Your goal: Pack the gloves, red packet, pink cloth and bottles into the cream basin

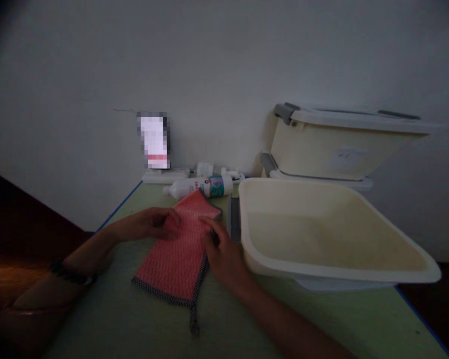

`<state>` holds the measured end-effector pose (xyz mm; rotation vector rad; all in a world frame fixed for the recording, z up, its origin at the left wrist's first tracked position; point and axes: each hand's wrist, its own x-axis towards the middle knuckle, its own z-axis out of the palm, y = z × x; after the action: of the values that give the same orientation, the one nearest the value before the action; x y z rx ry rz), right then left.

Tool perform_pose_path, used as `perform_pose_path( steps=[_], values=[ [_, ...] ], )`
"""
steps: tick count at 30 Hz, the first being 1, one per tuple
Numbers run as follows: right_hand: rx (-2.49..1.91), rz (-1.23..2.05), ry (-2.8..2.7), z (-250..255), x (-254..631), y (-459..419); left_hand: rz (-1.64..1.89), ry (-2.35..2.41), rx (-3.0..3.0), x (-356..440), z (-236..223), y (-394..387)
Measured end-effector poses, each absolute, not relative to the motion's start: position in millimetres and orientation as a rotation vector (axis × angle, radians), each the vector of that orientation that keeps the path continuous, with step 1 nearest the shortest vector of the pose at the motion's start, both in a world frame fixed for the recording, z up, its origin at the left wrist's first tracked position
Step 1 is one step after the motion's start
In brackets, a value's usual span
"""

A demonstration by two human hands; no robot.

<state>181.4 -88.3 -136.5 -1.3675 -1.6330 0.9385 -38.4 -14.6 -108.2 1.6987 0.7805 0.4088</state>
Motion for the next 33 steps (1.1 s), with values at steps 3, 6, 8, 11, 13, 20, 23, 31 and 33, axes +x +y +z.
perform_pose_path(
  steps=[3,6,8,11,13,20,23,31,33],
  values=[
    [-1.360,0.941,-1.638,-135.1,180.6,-87.9,0.346,0.850,1.814,-42.0,-104.0,-14.1],
    [-1.319,0.994,-1.664,-132.3,179.8,-87.8,0.336,1.070,2.049,-44.9,-101.0,-14.2],
    [-1.268,1.013,-1.714,-130.0,179.1,-88.5,0.406,1.248,2.242,-44.6,-100.9,-14.5],
    [-1.250,0.943,-1.815,-128.9,177.1,-92.7,0.594,1.294,2.366,-40.6,-104.7,-14.6],
    [-1.312,0.830,-1.899,-132.1,175.1,-98.1,0.669,1.161,2.394,-37.4,-109.8,-14.0],
    [-1.432,0.309,-2.090,-153.7,170.7,-112.8,0.467,0.961,2.630,-35.1,-130.0,-11.0],
    [-1.420,0.283,-2.235,-149.9,170.1,-112.8,0.416,1.040,2.645,-33.6,-134.4,-11.9],
    [-1.433,0.345,-2.381,-141.8,169.2,-112.8,0.411,1.240,2.595,-26.0,-134.9,-13.2],
    [-1.413,0.340,-2.392,-142.2,170.9,-113.0,0.424,1.208,2.578,-28.7,-132.2,-12.7]
  ],
)
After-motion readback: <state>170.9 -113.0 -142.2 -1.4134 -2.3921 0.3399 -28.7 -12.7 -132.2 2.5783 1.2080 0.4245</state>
